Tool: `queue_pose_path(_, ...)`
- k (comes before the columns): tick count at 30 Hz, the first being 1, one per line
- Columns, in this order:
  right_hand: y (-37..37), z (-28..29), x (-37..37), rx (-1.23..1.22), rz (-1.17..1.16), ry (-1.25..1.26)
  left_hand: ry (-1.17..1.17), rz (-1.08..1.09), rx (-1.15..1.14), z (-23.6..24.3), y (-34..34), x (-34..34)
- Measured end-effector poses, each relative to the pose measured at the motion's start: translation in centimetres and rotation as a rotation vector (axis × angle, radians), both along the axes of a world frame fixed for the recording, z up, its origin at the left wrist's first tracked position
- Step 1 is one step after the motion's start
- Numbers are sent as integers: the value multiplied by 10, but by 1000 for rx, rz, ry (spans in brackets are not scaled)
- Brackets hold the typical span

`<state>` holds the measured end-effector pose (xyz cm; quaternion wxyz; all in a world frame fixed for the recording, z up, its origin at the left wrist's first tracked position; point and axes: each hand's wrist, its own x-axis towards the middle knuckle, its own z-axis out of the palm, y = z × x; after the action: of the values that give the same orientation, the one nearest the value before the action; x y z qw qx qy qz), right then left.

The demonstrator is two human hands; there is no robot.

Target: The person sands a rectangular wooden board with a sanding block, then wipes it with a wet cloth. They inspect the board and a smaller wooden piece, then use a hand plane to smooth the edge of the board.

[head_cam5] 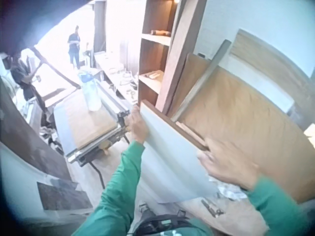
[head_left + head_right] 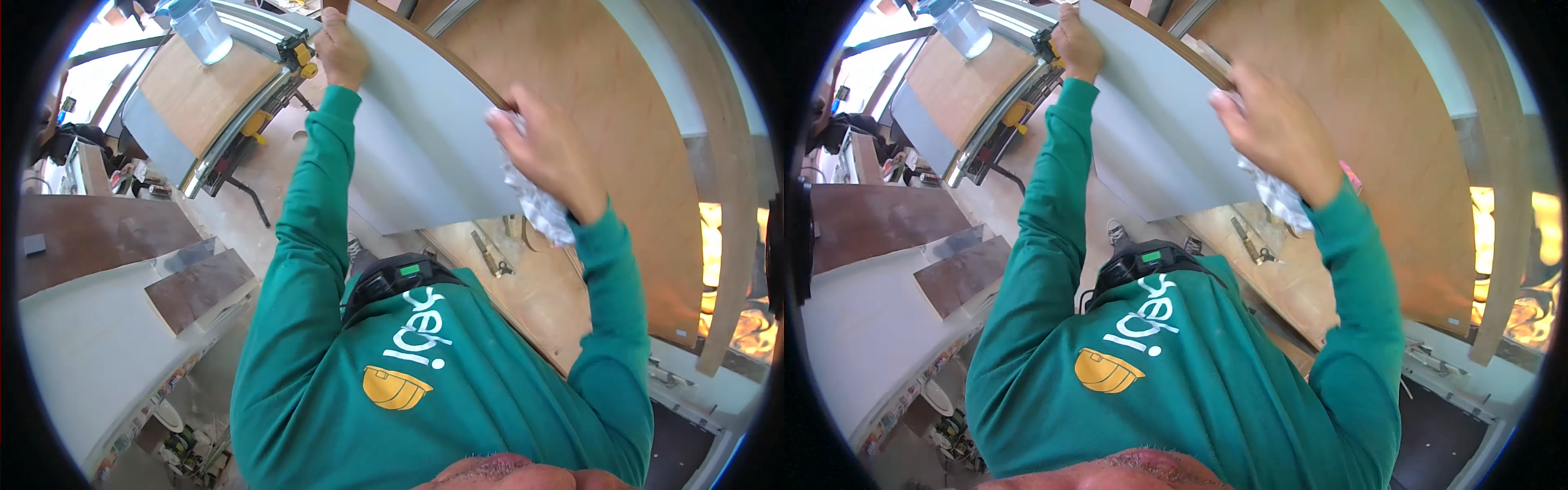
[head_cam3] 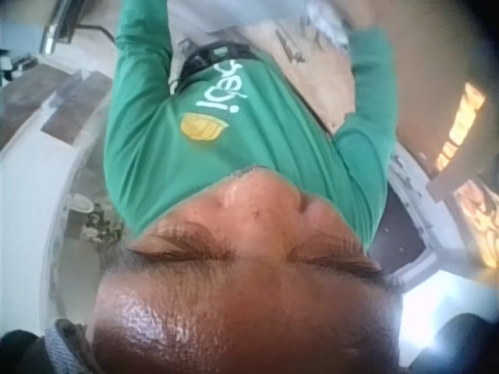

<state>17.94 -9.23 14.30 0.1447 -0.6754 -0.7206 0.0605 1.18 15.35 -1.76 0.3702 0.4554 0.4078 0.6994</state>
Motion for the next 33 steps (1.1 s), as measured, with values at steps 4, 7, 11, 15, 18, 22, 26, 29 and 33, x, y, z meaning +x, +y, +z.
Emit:
queue_pose_path(4, -2, -4, -1, 33, 17, 109, 75, 37, 77, -20, 23, -13)
queue_pose_path(7, -22, -18, 21, 296, 35, 260, -46, -24, 89, -4, 9, 2)
queue_pose_path(11, -37, -17, 36, 407, 49, 418, 163, 209, 71, -35, 40, -19)
queue_pose_path(15, -76, -38, 41, 190, 11, 310, 52, 26, -97, -2, 15, -11)
queue_pose_path(18, -84, -40, 34, 325, 10, 286, 207, 153, 49, -10, 22, -14)
queue_pose_path(22, -113, -37, 92, 83, -150, 582, 198, 150, 55, -7, 18, -18)
queue_pose_path(26, -141, -5, 144, 287, -300, 1000, 41, 81, -62, -8, 20, -16)
queue_pose_path(29, -162, 34, 144, 252, -222, 1123, 16, 90, -59, -18, 31, -20)
queue_pose_path(33, -158, 49, 107, 50, -108, 1022, 3, 96, -57, -13, 17, -14)
